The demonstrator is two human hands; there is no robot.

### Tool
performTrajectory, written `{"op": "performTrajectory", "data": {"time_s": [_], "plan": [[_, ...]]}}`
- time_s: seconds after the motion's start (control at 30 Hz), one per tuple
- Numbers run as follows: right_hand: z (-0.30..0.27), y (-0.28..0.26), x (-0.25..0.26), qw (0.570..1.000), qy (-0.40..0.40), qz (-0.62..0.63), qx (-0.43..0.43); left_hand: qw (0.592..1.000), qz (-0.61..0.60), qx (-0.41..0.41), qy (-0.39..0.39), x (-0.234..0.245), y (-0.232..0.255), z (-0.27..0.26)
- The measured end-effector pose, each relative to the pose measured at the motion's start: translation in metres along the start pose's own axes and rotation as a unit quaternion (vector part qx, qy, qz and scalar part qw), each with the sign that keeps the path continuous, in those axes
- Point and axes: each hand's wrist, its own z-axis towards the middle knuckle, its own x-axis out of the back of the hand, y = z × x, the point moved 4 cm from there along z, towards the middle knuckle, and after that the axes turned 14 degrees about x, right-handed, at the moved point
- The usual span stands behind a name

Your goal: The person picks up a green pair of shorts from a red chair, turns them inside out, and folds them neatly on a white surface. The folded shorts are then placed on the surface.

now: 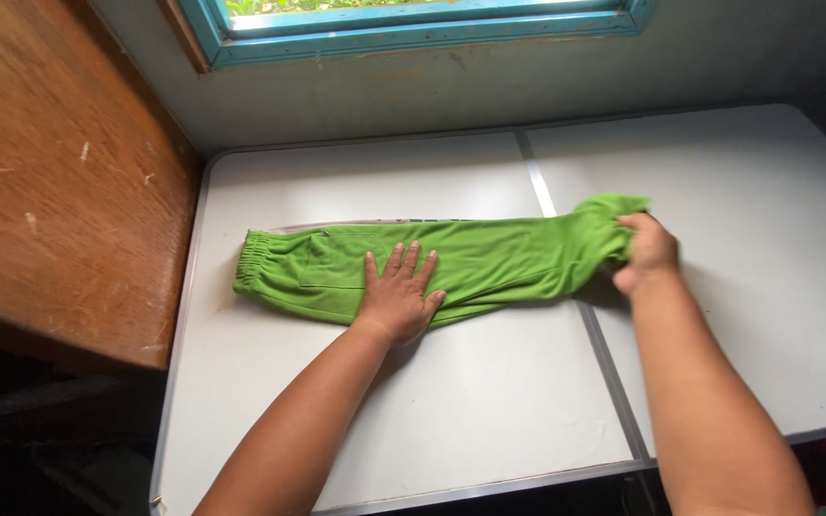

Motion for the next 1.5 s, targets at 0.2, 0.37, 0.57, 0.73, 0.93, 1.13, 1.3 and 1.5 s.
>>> {"op": "performTrajectory", "data": {"time_s": [0.2, 0.37, 0.57, 0.73, 0.93, 1.13, 1.3, 1.5], "plan": [[0.042, 0.015, 0.057, 0.999, -0.039, 0.009, 0.025, 1.000, 0.013, 0.004, 0.000, -0.002, 0.001, 0.002], [-0.004, -0.026, 0.028, 0.944, -0.083, -0.223, 0.229, 1.000, 0.019, 0.010, 0.004, -0.004, 0.001, 0.002], [-0.055, -0.014, -0.018, 0.747, -0.267, -0.482, 0.372, 1.000, 0.015, 0.009, 0.013, -0.005, 0.001, 0.004], [-0.069, 0.005, -0.025, 0.663, -0.311, -0.548, 0.403, 1.000, 0.012, 0.008, 0.011, -0.004, 0.000, 0.003], [-0.078, -0.004, -0.031, 0.633, -0.422, -0.629, 0.160, 1.000, 0.014, 0.009, 0.002, -0.003, 0.001, 0.003], [0.000, 0.012, 0.000, 0.774, -0.152, -0.581, 0.200, 0.998, -0.061, -0.002, -0.014, -0.002, -0.013, 0.009], [-0.024, -0.003, -0.008, 0.779, -0.225, -0.575, 0.110, 0.999, 0.008, 0.029, 0.042, 0.004, -0.034, -0.006], [0.010, 0.031, -0.013, 0.819, -0.164, -0.528, 0.150, 0.998, -0.003, 0.034, 0.050, 0.000, -0.037, -0.012]]}}
